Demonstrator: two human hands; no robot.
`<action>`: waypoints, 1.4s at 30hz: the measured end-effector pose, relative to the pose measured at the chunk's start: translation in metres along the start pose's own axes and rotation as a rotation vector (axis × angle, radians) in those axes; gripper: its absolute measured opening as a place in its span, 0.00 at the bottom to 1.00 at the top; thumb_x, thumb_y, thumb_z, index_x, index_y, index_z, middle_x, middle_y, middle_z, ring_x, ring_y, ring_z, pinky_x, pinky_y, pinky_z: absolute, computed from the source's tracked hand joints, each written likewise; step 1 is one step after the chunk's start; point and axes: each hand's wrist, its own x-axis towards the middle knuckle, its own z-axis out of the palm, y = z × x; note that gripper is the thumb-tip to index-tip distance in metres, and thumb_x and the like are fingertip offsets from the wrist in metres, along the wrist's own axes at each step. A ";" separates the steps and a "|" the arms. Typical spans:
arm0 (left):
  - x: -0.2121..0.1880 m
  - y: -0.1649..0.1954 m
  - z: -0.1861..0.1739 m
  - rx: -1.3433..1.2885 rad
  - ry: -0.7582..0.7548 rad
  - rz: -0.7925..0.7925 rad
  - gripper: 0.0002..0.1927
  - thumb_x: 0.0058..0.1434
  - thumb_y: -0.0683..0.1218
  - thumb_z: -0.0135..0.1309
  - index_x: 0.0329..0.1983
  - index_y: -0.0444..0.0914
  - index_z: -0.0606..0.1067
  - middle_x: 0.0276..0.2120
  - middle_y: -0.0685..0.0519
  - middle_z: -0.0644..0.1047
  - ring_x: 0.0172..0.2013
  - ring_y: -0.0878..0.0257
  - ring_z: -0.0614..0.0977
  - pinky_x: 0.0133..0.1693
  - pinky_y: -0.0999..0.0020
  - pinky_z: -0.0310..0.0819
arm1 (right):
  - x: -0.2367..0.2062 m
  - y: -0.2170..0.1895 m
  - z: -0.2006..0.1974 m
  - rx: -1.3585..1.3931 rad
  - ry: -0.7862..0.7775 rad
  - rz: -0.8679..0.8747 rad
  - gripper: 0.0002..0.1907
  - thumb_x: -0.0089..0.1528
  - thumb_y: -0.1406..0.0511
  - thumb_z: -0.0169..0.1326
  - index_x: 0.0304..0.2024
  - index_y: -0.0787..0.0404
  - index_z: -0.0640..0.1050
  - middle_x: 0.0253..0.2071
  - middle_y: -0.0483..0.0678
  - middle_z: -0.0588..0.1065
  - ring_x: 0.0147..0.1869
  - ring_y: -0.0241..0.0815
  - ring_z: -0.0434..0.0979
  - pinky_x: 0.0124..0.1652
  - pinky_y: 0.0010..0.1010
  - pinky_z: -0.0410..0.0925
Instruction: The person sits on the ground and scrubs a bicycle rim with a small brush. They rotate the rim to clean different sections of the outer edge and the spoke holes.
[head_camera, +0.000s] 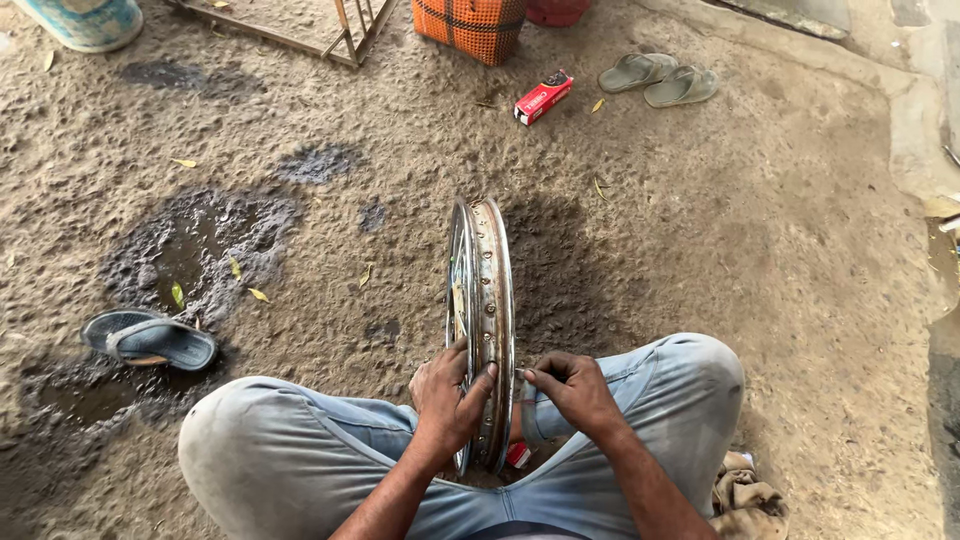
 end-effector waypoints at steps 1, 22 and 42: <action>0.000 0.000 0.000 0.007 -0.006 0.000 0.25 0.65 0.58 0.50 0.53 0.36 0.80 0.65 0.42 0.70 0.66 0.48 0.67 0.64 0.52 0.54 | 0.000 -0.002 -0.001 -0.064 0.004 0.010 0.10 0.60 0.63 0.63 0.28 0.63 0.82 0.21 0.39 0.75 0.26 0.27 0.70 0.28 0.24 0.65; 0.002 -0.002 0.001 -0.434 -0.087 0.026 0.19 0.66 0.51 0.51 0.52 0.33 0.75 0.41 0.47 0.75 0.42 0.58 0.76 0.47 0.61 0.70 | 0.048 -0.030 0.011 0.007 0.187 -0.086 0.19 0.66 0.57 0.56 0.25 0.62 0.79 0.17 0.42 0.71 0.19 0.31 0.66 0.20 0.27 0.60; 0.000 0.003 0.000 -0.256 0.080 0.153 0.18 0.67 0.52 0.50 0.48 0.32 0.79 0.53 0.41 0.75 0.56 0.46 0.73 0.58 0.55 0.65 | -0.046 -0.007 0.029 -0.432 -0.190 -0.035 0.22 0.56 0.50 0.63 0.25 0.62 0.78 0.16 0.50 0.75 0.19 0.40 0.75 0.24 0.36 0.66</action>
